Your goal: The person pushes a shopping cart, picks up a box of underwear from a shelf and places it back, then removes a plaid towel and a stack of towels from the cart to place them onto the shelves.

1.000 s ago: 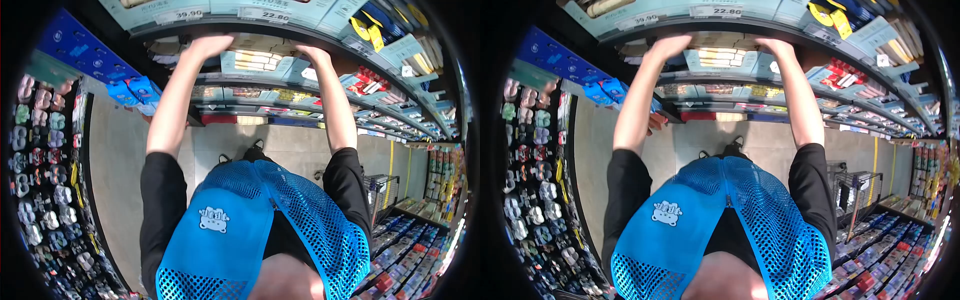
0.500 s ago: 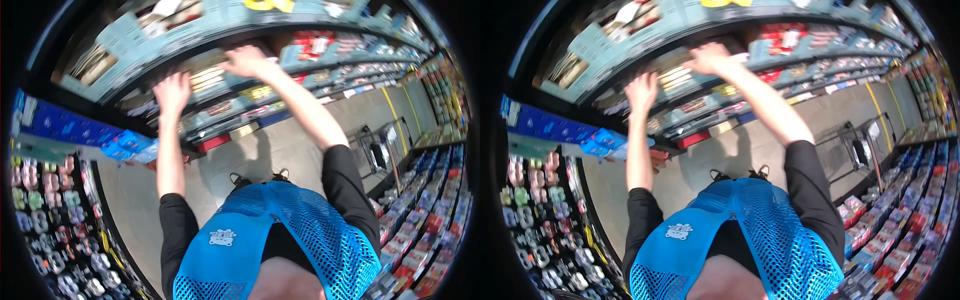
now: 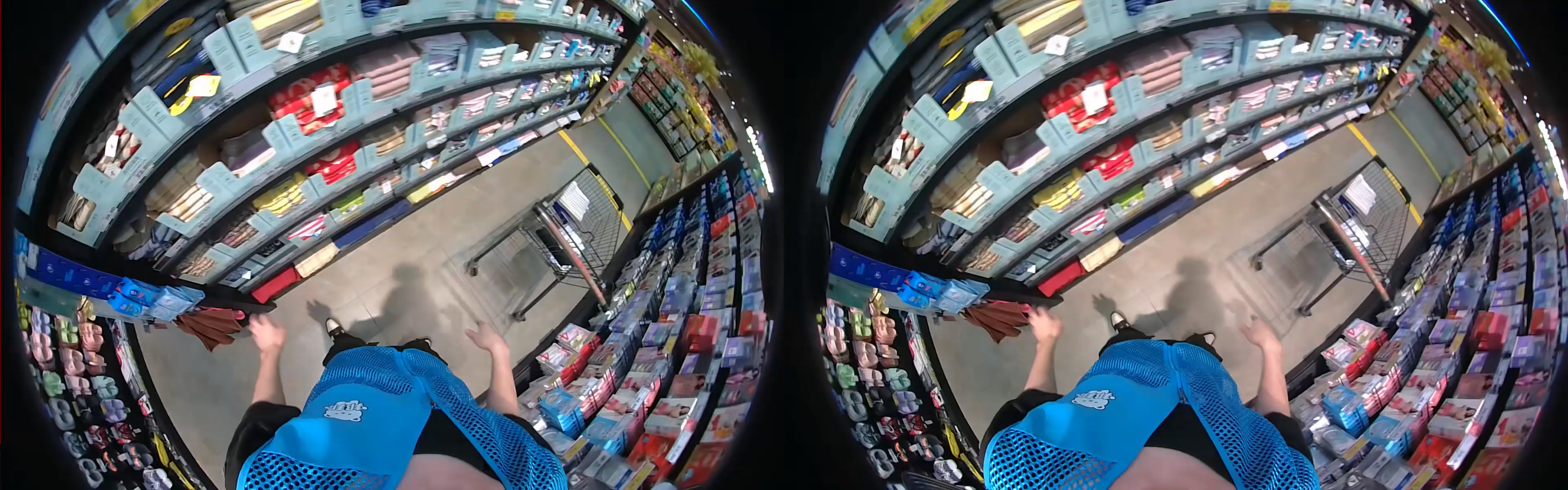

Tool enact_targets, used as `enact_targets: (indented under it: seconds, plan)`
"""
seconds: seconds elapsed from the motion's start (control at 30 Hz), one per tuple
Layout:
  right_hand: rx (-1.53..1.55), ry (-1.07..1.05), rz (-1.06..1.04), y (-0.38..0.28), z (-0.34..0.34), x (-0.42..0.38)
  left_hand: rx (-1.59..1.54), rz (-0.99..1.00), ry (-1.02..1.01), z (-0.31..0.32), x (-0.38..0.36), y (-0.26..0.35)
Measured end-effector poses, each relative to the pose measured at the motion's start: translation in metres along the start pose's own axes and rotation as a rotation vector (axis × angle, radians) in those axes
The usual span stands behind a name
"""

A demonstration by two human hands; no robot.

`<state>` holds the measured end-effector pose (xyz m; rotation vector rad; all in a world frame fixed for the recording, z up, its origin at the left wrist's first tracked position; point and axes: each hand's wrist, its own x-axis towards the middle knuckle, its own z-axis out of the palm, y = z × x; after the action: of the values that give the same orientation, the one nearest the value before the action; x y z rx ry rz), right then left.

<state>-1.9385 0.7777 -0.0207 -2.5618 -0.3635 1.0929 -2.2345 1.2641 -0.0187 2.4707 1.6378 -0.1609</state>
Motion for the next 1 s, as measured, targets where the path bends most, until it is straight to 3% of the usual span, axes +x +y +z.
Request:
enact_targets:
  seconds: [0.03, 0.07, 0.1, 0.17, 0.27, 0.4, 0.47, 0.53, 0.63, 0.73, 0.83, 0.9, 0.93, 1.0]
  plan:
    - [0.236, 0.063, 0.038, 0.035, -0.006, -0.018, 0.205, -0.031, -0.447, 0.017, -0.017, 0.020]
    - [0.474, 0.131, 0.070, 0.063, -0.017, -0.033, 0.193, -0.019, -0.758, 0.044, -0.024, 0.036]
    - [0.482, 0.240, 0.080, 0.094, -0.028, -0.040, 0.220, -0.005, -0.771, 0.019, -0.051, 0.084]
    - [0.503, 0.477, 0.099, 0.131, -0.059, -0.060, 0.170, 0.143, -0.750, 0.052, -0.051, 0.134]
    - [0.615, 0.953, 0.074, 0.179, -0.094, -0.052, 0.007, 0.505, -0.566, 0.051, -0.058, 0.249]
    - [0.145, 1.388, 0.081, 0.185, -0.175, -0.035, -0.024, 0.950, -0.348, 0.029, -0.072, 0.414]
    - [-0.086, 1.358, 0.194, 0.219, -0.197, -0.008, -0.197, 1.101, -0.238, 0.015, -0.082, 0.489]
    - [-0.095, 1.144, 0.417, 0.235, -0.218, 0.013, -0.303, 1.249, -0.115, 0.006, -0.084, 0.568]
    - [0.054, 0.890, 0.470, 0.243, -0.231, 0.032, -0.375, 1.374, 0.037, 0.021, -0.088, 0.660]
    - [-0.024, 0.947, 0.546, 0.263, -0.230, 0.049, -0.305, 1.411, 0.100, 0.039, -0.095, 0.726]
    - [-0.152, 1.242, 0.329, 0.283, -0.230, 0.048, -0.301, 1.472, 0.052, 0.072, -0.116, 0.766]
    - [-0.164, 1.184, 0.396, 0.288, -0.233, 0.046, -0.309, 1.316, -0.210, 0.081, -0.142, 0.765]
    - [-0.150, 1.166, 0.421, 0.290, -0.234, 0.045, -0.396, 1.287, -0.112, 0.095, -0.141, 0.767]
    - [-0.169, 1.147, 0.439, 0.300, -0.245, 0.047, -0.412, 1.296, -0.155, 0.106, -0.142, 0.771]
